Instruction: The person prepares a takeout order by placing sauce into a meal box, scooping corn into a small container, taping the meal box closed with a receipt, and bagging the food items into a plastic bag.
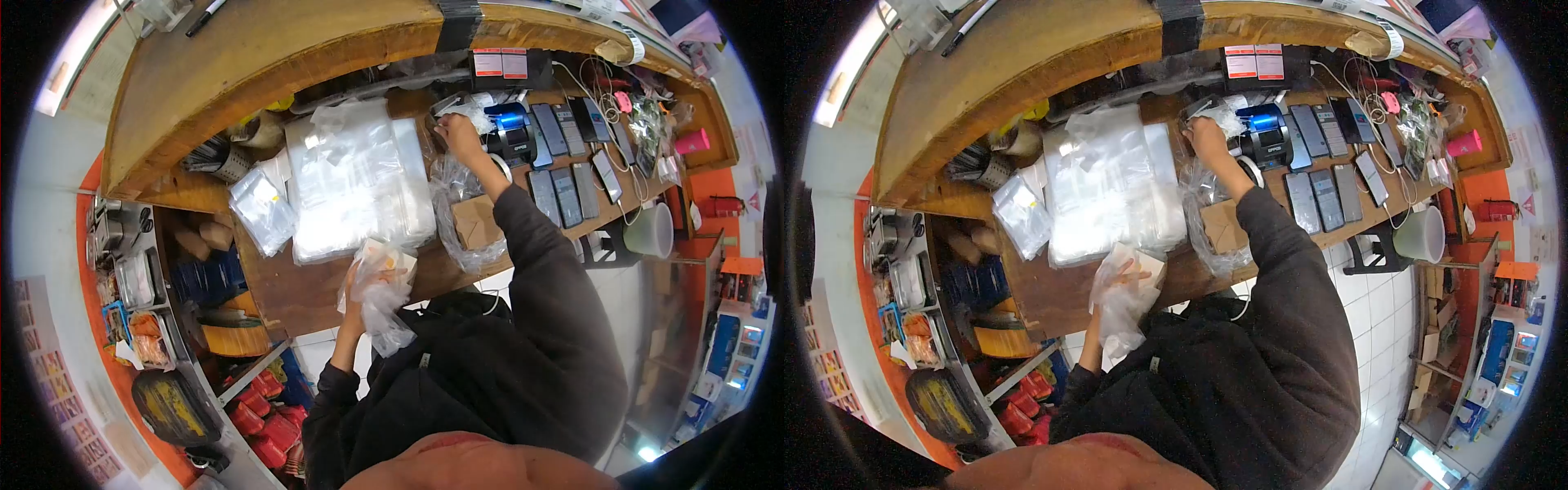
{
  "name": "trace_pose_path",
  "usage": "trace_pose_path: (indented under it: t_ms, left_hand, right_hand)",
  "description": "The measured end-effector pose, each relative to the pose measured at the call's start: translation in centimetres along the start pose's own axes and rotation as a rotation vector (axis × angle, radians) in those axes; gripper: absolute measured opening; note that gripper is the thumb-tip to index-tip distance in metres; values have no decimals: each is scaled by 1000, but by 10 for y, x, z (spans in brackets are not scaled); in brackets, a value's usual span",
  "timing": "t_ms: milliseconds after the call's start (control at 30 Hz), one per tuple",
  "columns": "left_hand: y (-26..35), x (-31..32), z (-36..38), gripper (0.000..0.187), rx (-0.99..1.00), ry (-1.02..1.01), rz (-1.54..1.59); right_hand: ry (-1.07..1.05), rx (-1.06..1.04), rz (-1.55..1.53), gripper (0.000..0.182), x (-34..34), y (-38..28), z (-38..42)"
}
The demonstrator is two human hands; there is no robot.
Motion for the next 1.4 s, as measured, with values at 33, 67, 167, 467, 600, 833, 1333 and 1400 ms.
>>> trace_pose_path:
  t_ms: [33,67,167,467,600,833,1333,1400]
  left_hand:
    - [-2,-4,1,39,-4,35,2]
    - [-5,-10,4,39,-12,79,6]
    - [-10,-38,23,38,-52,233,18]
    - [-47,-95,55,36,-25,400,-74]
    - [-79,-98,48,35,96,251,-324]
    - [-74,-82,36,29,201,354,-242]
    - [-27,-77,33,21,48,334,72]
    - [-32,-79,33,15,118,413,-68]
  right_hand:
    - [-11,54,-1,15,2,2,0]
    - [-22,106,-1,14,3,3,-1]
    - [59,143,-2,12,-2,-6,4]
    - [296,-23,-109,15,-48,-27,4]
    - [206,-122,-254,12,-76,-115,42]
    - [-633,-206,-731,16,11,-234,141]
    - [-377,270,-921,17,23,-257,227]
    - [-331,222,-875,16,21,-258,229]
Point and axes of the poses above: each hand's wrist, its own z-axis away from the middle knuckle, its own x-axis out of the palm, y = z × x, the point moved 2 cm from there along -z, towards the middle knuckle, and after that the axes turned 4 degrees about -z, right-handed, at the moved point
